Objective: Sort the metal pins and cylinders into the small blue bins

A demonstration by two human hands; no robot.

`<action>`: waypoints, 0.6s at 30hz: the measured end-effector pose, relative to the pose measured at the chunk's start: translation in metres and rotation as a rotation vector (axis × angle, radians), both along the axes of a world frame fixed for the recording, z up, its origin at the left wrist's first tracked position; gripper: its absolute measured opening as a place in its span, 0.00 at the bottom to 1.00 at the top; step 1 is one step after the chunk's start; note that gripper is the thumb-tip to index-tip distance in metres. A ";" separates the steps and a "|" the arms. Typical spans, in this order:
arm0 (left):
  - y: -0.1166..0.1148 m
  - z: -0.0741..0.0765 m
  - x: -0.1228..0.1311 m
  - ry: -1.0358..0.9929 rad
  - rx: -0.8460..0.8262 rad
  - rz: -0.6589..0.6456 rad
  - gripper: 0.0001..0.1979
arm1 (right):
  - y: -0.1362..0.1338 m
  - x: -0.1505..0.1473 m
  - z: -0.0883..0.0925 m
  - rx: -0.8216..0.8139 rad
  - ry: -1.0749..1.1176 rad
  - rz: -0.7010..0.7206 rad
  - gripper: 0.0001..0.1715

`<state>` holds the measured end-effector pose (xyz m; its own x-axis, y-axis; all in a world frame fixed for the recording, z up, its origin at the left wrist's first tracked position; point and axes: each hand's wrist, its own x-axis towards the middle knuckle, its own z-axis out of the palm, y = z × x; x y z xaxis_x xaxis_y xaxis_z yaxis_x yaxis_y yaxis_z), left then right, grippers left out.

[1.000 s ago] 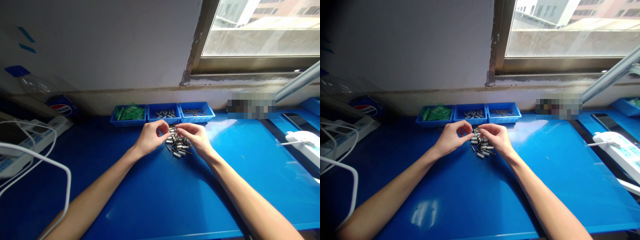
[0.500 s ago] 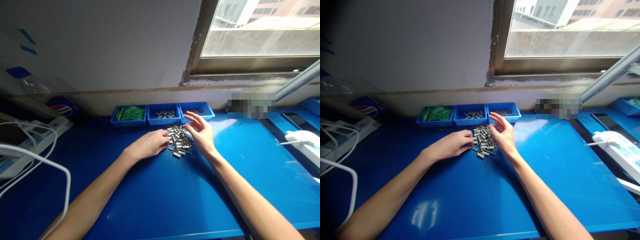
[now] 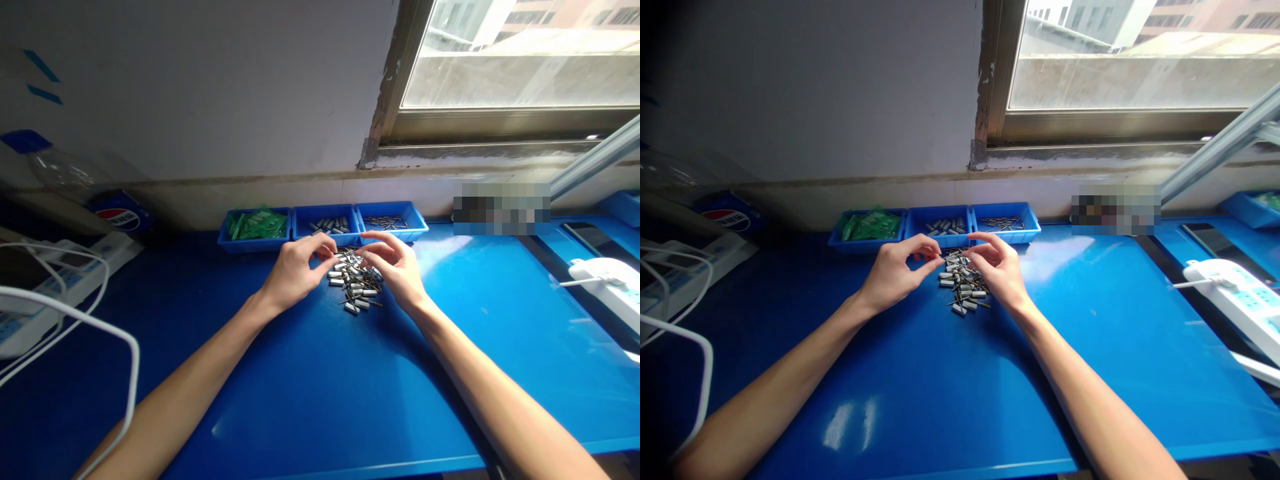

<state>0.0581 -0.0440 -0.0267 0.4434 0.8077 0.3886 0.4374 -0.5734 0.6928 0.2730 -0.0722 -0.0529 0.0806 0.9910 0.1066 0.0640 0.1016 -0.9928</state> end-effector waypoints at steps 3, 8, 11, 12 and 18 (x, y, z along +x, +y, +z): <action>-0.001 -0.001 0.000 -0.037 0.021 0.048 0.04 | -0.002 -0.001 0.003 -0.020 0.012 0.082 0.21; -0.002 -0.002 0.001 -0.036 0.031 0.020 0.05 | -0.003 -0.002 0.000 -0.043 0.033 0.159 0.21; -0.004 -0.003 0.003 -0.036 0.035 -0.009 0.04 | -0.002 -0.003 -0.004 -0.058 0.024 0.146 0.18; -0.003 -0.003 0.003 -0.034 0.034 -0.006 0.05 | -0.001 -0.003 -0.005 -0.061 0.025 0.139 0.18; 0.003 -0.013 -0.003 0.213 -0.005 -0.064 0.04 | 0.004 0.002 -0.007 0.020 0.017 -0.049 0.15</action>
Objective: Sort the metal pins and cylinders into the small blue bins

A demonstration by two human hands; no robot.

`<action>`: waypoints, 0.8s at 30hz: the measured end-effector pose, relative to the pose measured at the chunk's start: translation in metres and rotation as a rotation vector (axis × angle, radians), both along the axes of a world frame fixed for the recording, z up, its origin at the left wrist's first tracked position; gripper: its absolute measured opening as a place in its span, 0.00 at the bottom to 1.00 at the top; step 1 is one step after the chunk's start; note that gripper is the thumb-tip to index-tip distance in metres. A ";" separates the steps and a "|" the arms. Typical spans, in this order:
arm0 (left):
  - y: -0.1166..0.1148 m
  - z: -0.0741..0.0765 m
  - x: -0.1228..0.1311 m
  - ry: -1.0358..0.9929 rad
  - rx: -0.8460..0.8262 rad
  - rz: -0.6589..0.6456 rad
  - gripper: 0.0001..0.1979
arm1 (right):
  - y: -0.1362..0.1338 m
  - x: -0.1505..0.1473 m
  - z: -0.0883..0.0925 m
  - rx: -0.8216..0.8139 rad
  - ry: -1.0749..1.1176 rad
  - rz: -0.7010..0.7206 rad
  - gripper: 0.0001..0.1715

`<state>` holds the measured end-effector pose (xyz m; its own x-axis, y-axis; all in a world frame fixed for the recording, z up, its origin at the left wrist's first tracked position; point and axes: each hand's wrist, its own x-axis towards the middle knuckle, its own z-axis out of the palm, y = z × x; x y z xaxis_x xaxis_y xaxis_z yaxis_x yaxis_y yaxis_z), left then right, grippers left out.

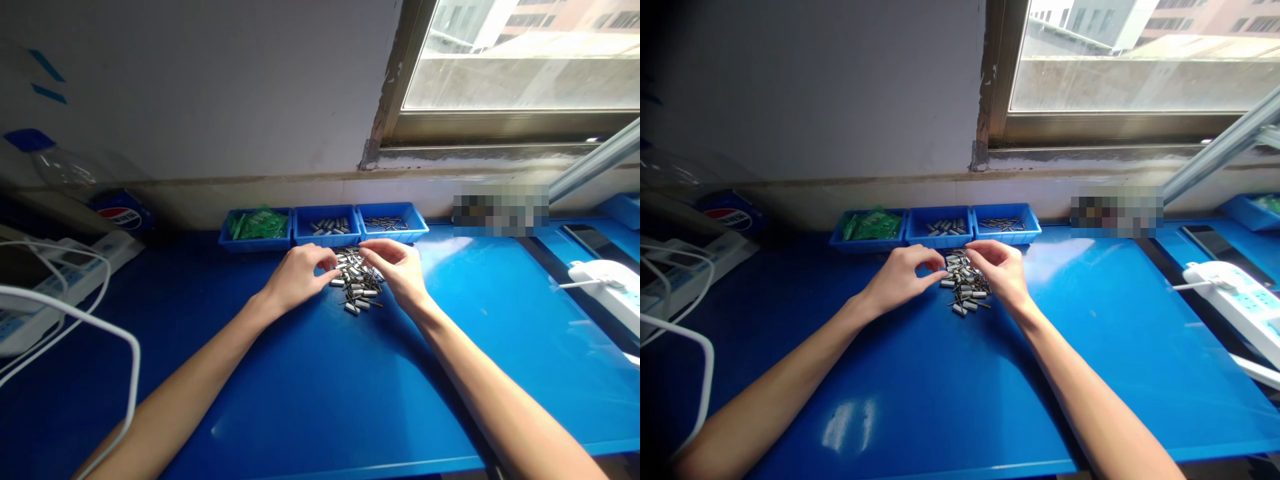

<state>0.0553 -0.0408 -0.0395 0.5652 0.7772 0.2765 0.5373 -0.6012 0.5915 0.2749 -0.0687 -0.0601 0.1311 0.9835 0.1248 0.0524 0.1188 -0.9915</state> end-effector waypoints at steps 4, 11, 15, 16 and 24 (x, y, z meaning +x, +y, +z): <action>0.001 -0.006 -0.001 0.188 0.016 -0.120 0.03 | 0.003 0.006 -0.001 0.116 0.049 -0.068 0.30; 0.000 -0.006 -0.003 0.307 0.034 -0.153 0.04 | 0.002 0.003 -0.004 0.079 -0.046 -0.066 0.18; 0.001 0.000 -0.006 0.356 0.029 -0.111 0.04 | 0.002 0.000 -0.004 0.054 -0.065 -0.048 0.14; 0.001 0.002 -0.006 0.361 0.029 -0.104 0.04 | 0.002 0.000 -0.004 0.050 -0.064 -0.045 0.14; -0.009 -0.005 0.008 0.386 0.110 -0.163 0.06 | 0.002 0.000 -0.004 0.038 -0.040 -0.025 0.14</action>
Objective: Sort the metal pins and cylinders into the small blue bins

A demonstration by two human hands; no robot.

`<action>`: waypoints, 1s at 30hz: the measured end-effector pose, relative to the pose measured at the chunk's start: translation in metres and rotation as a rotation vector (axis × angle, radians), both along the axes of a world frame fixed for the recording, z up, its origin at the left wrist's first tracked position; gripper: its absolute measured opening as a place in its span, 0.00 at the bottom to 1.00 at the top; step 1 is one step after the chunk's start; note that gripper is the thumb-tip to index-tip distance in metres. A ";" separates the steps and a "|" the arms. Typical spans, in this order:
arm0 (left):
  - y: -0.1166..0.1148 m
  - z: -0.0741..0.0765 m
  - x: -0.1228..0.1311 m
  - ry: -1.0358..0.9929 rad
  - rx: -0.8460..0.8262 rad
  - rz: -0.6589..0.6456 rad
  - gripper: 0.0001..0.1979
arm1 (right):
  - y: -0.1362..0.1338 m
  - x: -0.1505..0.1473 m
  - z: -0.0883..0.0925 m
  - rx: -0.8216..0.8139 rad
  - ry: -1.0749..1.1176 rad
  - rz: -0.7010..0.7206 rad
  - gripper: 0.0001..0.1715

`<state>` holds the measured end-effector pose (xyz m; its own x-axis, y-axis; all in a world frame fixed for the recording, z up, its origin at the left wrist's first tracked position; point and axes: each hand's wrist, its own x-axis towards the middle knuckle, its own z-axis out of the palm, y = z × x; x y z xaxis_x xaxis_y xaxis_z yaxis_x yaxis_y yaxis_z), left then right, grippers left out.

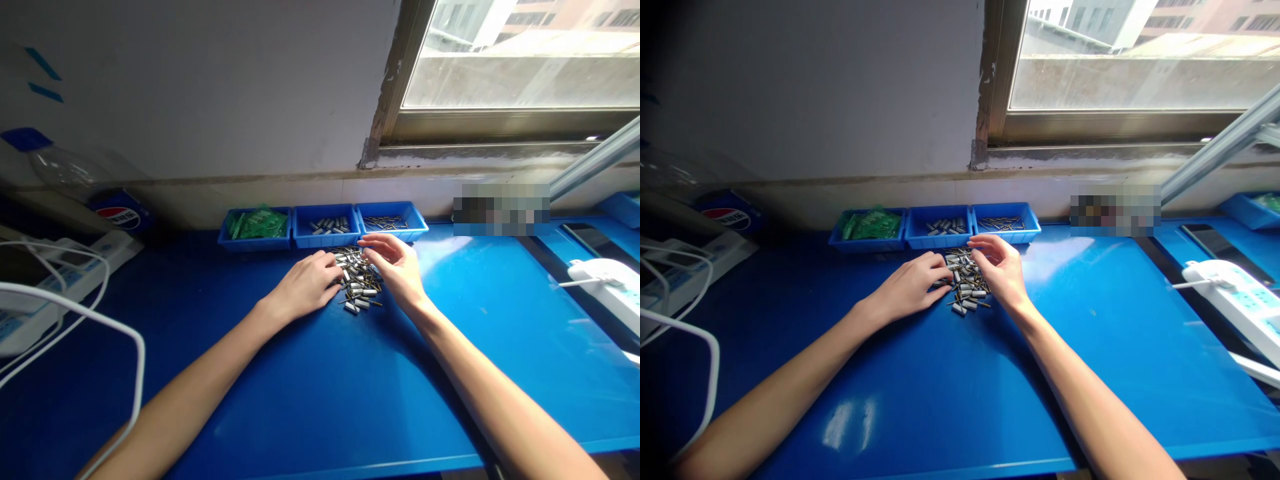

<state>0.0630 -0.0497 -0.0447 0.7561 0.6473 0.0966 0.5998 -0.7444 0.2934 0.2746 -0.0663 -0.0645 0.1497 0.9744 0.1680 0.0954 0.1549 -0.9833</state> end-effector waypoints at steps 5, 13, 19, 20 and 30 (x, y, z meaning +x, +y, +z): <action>-0.002 -0.006 0.006 0.054 0.078 -0.004 0.08 | -0.001 0.000 0.001 -0.009 0.001 0.006 0.14; 0.000 0.001 0.006 -0.348 -0.086 0.012 0.04 | -0.001 0.000 0.001 -0.012 0.015 0.023 0.13; 0.001 0.010 0.007 -0.771 -0.373 0.186 0.09 | -0.004 -0.001 0.006 -0.059 0.014 0.106 0.13; 0.002 0.010 0.006 -0.824 -0.419 0.206 0.09 | -0.005 -0.002 0.007 -0.065 0.006 0.124 0.13; 0.004 0.006 0.008 -1.089 -0.687 0.387 0.17 | -0.008 -0.004 0.008 -0.132 0.134 0.311 0.19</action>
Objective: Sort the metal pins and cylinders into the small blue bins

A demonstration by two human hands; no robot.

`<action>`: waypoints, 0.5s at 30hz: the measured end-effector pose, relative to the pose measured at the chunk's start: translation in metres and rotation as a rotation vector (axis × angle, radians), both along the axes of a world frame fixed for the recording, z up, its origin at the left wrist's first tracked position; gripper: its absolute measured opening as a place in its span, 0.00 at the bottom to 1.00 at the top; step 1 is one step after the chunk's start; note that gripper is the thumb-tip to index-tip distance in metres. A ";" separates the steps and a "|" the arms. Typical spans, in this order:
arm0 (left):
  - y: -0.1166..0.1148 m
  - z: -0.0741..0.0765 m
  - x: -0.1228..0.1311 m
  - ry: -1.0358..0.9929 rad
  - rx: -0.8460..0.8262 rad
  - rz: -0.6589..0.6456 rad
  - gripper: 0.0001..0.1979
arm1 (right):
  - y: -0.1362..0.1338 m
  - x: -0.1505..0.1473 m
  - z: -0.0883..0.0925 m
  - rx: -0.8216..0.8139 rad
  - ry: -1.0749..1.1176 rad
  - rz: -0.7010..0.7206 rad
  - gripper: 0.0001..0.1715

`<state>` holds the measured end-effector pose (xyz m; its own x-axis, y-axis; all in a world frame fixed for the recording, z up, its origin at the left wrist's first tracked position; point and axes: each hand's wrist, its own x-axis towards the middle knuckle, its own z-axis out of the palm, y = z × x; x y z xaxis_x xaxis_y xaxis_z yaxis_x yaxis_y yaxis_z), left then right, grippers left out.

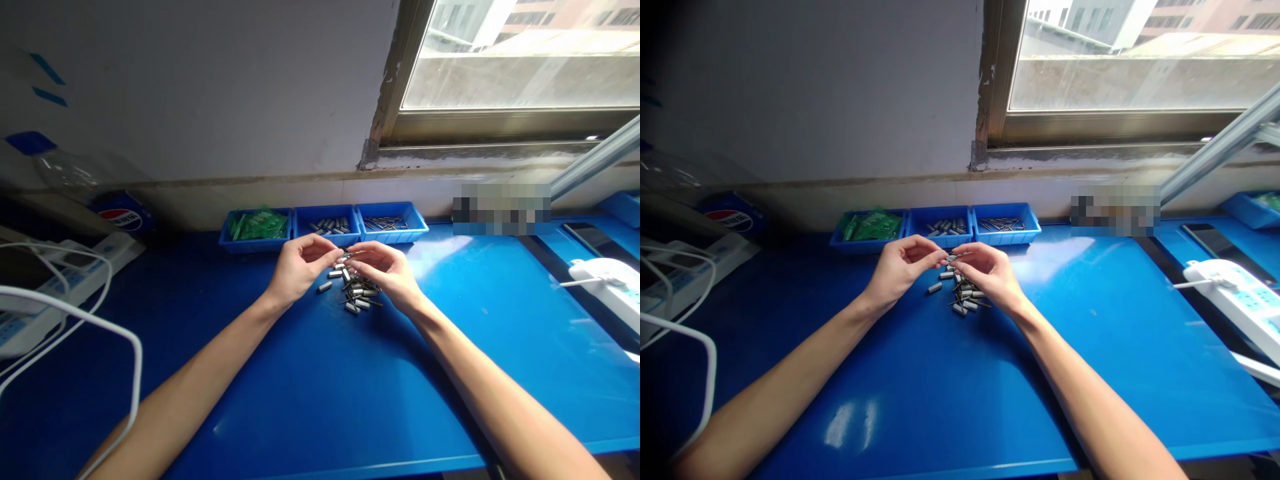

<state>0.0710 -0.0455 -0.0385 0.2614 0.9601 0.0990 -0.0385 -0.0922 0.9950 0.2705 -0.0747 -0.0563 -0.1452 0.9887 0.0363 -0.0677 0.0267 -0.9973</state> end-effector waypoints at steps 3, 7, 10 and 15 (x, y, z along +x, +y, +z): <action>0.001 0.000 -0.001 0.042 -0.005 -0.005 0.18 | 0.001 0.000 -0.001 -0.023 0.010 -0.029 0.19; 0.002 -0.001 -0.002 0.180 0.024 -0.087 0.17 | 0.002 0.001 -0.003 -0.045 -0.004 -0.072 0.17; 0.002 -0.005 -0.004 0.347 0.136 -0.047 0.14 | 0.004 0.003 -0.005 -0.033 -0.055 -0.123 0.15; -0.001 -0.008 -0.004 0.573 0.393 -0.112 0.06 | 0.011 0.015 -0.008 0.137 -0.116 -0.376 0.18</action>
<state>0.0668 -0.0468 -0.0462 0.4716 0.8456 0.2501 0.4514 -0.4751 0.7553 0.2851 -0.0634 -0.0645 0.2146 0.9607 0.1759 0.0844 0.1612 -0.9833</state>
